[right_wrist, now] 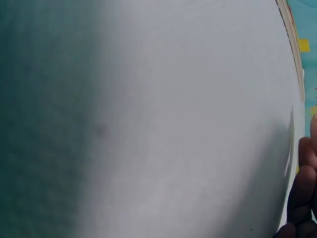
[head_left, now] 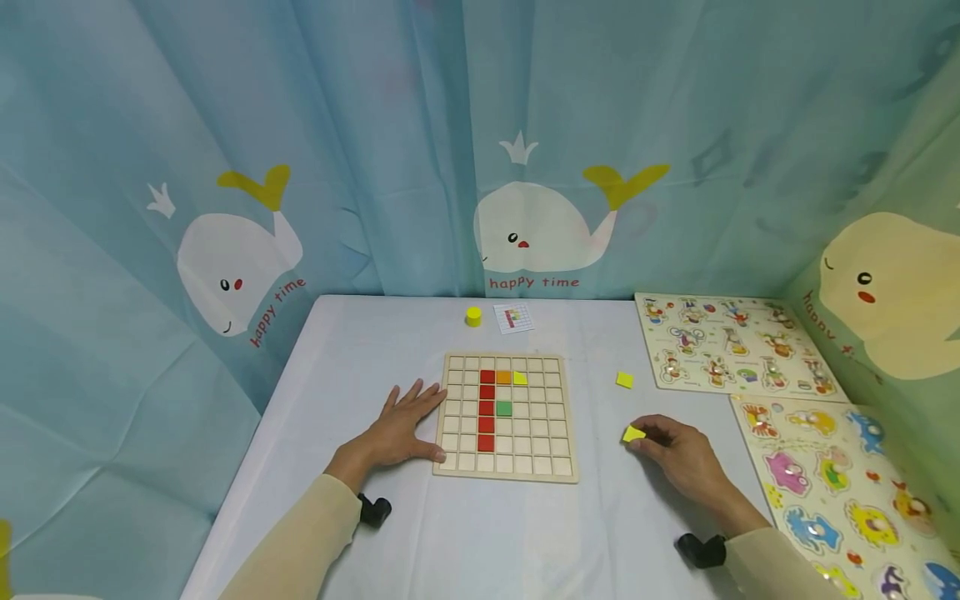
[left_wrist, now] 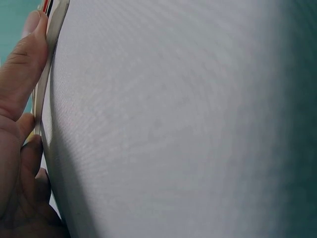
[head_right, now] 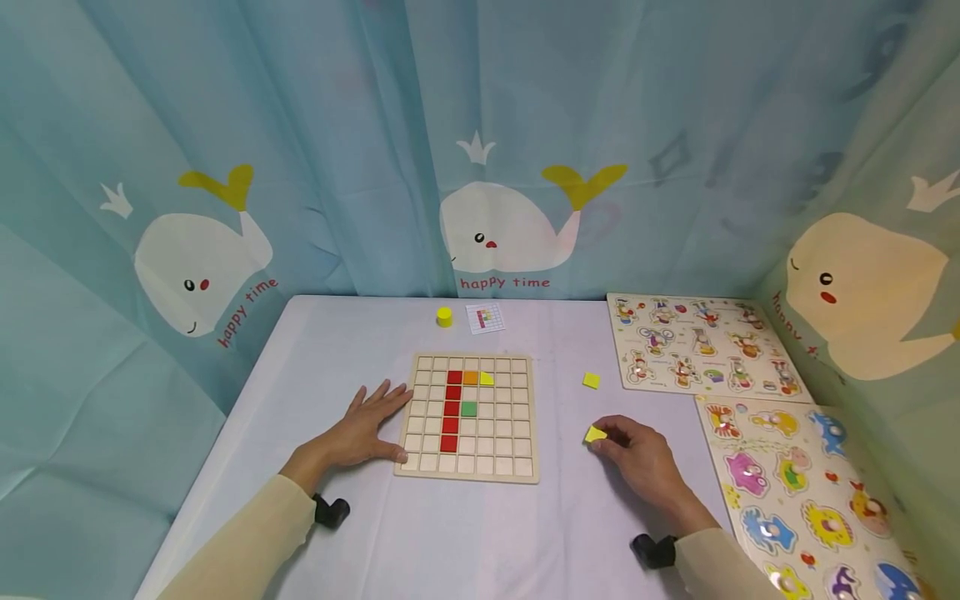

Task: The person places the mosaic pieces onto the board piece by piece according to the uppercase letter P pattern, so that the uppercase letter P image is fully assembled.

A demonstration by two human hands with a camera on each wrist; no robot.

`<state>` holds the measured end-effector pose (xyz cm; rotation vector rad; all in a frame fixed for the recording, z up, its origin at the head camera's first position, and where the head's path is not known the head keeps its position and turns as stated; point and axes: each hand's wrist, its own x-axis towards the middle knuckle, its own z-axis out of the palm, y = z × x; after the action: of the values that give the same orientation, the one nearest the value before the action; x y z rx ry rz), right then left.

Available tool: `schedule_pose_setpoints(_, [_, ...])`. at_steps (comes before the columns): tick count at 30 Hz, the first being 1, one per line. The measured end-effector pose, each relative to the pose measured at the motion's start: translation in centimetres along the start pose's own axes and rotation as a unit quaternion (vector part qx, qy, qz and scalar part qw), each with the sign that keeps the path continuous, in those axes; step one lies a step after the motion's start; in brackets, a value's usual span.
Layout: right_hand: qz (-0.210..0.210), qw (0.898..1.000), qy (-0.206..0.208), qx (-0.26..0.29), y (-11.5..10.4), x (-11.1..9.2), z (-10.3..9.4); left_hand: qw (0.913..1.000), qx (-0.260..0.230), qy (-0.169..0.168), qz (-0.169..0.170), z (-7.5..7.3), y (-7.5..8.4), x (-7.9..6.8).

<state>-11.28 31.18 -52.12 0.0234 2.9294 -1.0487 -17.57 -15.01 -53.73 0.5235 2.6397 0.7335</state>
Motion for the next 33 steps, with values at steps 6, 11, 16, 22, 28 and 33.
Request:
schedule_pose_setpoints(6, [-0.008, 1.000, -0.014, -0.003, -0.3, 0.3, -0.2, 1.0000, -0.003, 0.002, -0.003, 0.0, 0.0, -0.1])
schedule_pose_setpoints(11, [0.000, 1.000, -0.014, 0.001, -0.3, 0.3, -0.1, 1.0000, -0.006, 0.001, -0.005, -0.1, 0.1, -0.2])
schedule_pose_setpoints(16, [0.002, 1.000, -0.015, 0.013, -0.3, 0.7, 0.1, 1.0000, -0.005, 0.001, -0.004, -0.1, 0.1, -0.3])
schedule_pose_setpoints(22, [-0.002, 0.999, -0.006, 0.034, -1.0, 1.2, 0.4, 1.0000, -0.004, 0.004, 0.000, -0.1, 0.2, -0.2])
schedule_pose_setpoints(28, [-0.011, 0.997, -0.013, 0.070, -2.2, 2.2, 0.8, 1.0000, -0.006, 0.002, 0.003, -0.2, 0.2, -0.1])
schedule_pose_setpoints(33, [-0.022, 0.995, -0.029, 0.089, -3.8, 3.5, 1.4, 1.0000, -0.003, 0.001, 0.007, -0.1, 0.1, -0.1])
